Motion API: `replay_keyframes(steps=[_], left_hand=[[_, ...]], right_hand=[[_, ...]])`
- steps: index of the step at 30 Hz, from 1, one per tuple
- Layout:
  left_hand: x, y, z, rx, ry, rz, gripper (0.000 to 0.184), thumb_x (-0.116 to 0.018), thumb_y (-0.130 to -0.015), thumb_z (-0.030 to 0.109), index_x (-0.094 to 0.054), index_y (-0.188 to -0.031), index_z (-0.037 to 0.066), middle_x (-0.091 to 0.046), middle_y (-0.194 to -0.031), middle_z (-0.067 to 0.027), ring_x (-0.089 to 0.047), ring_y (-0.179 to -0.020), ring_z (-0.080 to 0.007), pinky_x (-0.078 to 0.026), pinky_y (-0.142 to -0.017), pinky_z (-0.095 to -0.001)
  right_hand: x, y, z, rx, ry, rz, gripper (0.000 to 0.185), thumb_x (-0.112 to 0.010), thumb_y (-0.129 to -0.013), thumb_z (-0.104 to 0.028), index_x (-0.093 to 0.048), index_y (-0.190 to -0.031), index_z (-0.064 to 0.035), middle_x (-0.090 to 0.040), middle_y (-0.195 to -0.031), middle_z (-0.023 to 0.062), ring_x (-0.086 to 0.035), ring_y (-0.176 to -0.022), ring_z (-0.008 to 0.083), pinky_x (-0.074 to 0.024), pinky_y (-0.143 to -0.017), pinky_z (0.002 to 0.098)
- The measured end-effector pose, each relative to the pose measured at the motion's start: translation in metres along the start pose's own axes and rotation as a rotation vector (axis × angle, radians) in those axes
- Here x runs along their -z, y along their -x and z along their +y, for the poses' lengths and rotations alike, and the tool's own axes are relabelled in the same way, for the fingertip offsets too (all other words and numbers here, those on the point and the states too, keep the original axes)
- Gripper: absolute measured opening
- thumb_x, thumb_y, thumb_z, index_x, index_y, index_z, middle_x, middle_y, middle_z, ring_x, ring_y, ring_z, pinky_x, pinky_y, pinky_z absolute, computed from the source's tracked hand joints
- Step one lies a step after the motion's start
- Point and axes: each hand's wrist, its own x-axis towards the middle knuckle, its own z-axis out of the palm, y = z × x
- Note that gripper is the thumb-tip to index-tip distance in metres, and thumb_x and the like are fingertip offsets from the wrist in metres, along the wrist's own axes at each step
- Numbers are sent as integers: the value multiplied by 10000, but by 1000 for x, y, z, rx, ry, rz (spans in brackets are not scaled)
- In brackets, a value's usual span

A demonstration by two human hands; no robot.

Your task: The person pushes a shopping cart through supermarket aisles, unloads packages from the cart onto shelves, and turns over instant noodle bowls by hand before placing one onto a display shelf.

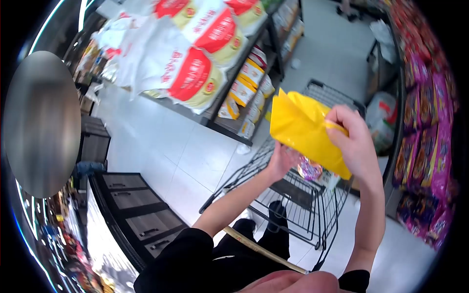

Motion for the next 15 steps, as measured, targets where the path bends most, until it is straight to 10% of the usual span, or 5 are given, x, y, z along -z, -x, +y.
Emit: replay_keyframes(steps=[10, 15], left_hand=[[28, 273, 114, -725, -95, -88, 815, -347, -900, 750, -373, -1481, 180, -485, -1446, -32, -478, -1293, -224, -351, -1092, -424], [140, 432, 108, -635, 307, 68, 1065, -348, -767, 903, -270, -1538, 172, -377, -1514, -61, -326, -1418, -249, -208, -1180, -488]], right_hand=[[-158, 19, -219, -8, -692, -709, 112, -621, -867, -130, -544, -896, -54, -541, -866, -37, -492, -823, 46, -394, -731, 212], [-289, 48, -320, 62, -428, -1068, 97, -613, -906, -147, -574, -912, -59, -567, -849, -54, -523, -821, 42, -407, -736, 205]])
